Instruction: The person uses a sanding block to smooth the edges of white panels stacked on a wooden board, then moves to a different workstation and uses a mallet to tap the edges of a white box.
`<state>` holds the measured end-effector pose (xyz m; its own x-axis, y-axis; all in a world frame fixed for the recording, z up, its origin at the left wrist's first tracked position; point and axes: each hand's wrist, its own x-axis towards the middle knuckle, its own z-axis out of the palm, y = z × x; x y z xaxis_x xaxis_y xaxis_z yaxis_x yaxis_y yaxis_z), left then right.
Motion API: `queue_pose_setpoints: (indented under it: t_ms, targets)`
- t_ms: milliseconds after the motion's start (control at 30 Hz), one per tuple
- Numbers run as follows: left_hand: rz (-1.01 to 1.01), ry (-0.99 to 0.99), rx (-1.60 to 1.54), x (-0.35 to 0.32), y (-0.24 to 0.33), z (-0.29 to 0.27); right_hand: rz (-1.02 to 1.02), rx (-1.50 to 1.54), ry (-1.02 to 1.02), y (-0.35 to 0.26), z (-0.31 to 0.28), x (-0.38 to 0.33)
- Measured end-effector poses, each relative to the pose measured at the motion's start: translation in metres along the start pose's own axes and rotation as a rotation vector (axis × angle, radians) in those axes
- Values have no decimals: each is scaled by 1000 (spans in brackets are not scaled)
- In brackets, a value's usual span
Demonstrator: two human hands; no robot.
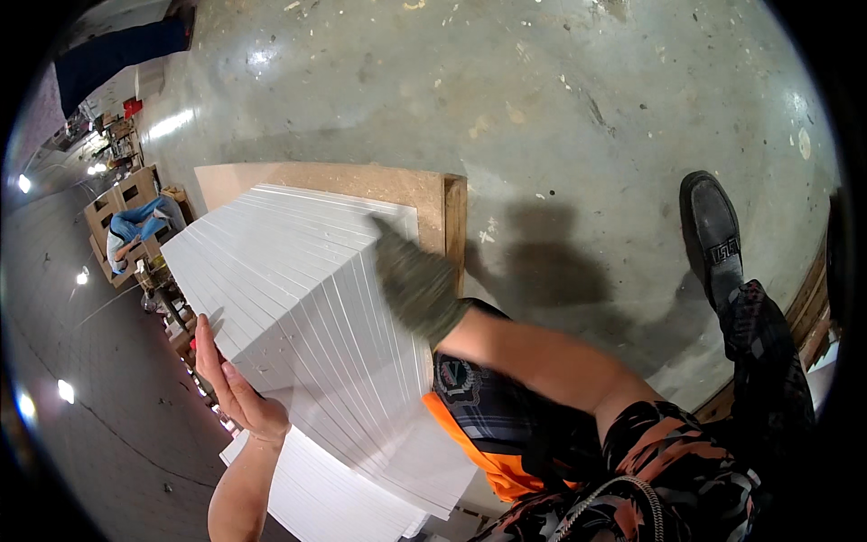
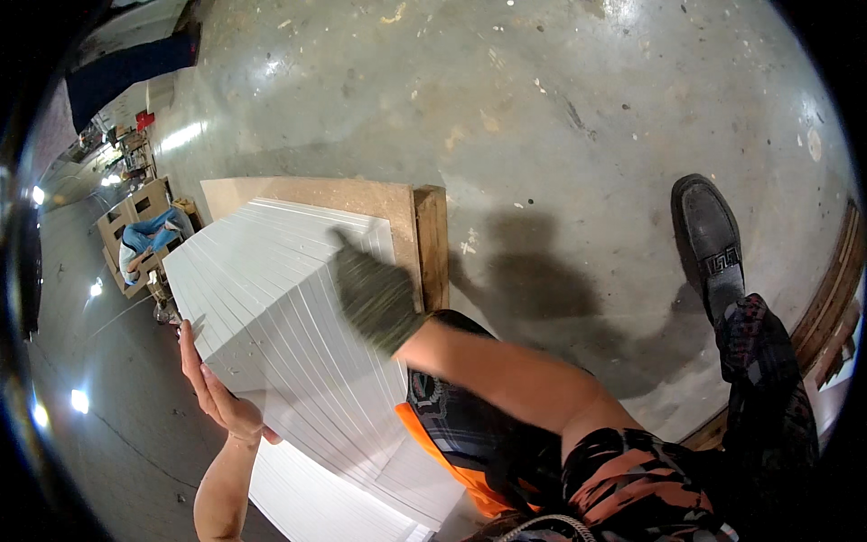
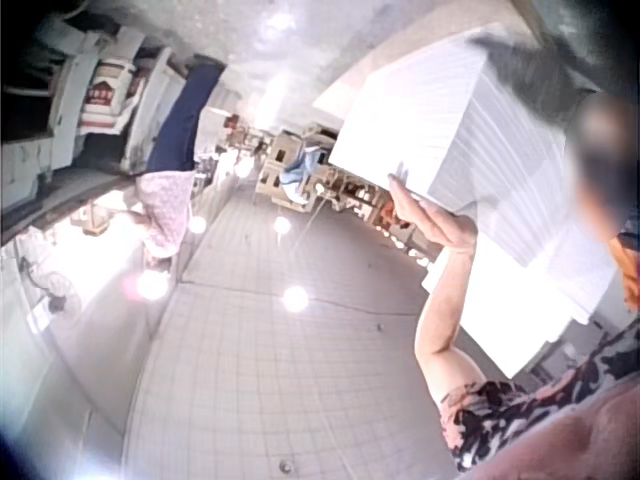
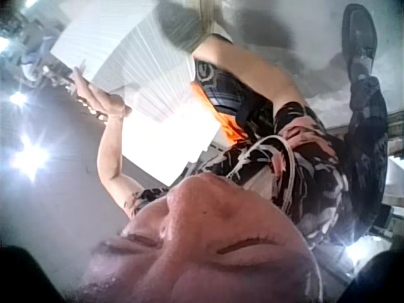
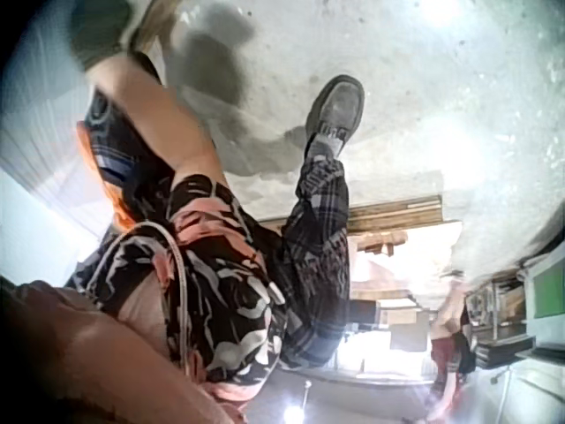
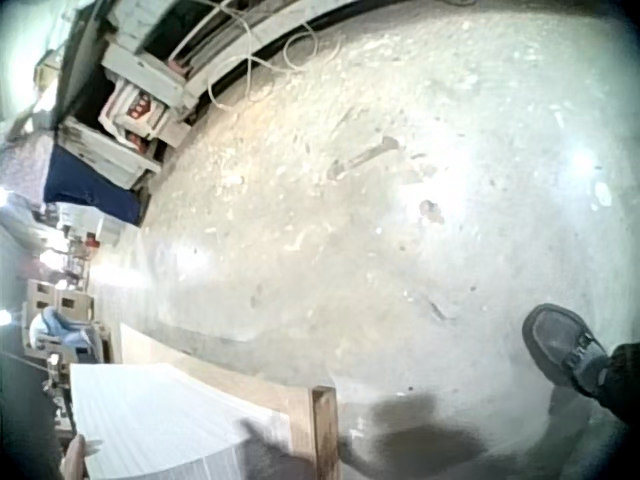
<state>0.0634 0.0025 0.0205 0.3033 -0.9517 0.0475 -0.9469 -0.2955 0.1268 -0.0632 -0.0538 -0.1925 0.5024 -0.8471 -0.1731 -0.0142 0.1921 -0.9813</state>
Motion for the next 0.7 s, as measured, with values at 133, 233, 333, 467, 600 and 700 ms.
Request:
queue_pose_setpoints:
  t_ms: [133,233,333,467,600,700]
  targets:
    - [-33,25,-47,-4,-4,7,199,-132,99,67,-2,3]
    - [-10,-1,26,0,0,8,53,-63,-141,27,5,9]
    - [-29,31,51,-5,-10,6,-504,15,-516,-52,13,-9]
    - [-31,-3,51,-4,-3,4,-415,57,-266,-39,14,-16]
    - [-20,-31,37,0,-1,2,-73,-185,241,72,-12,-3]
    - [-30,-24,-9,-6,-8,5,200,-226,-6,78,-27,-7]
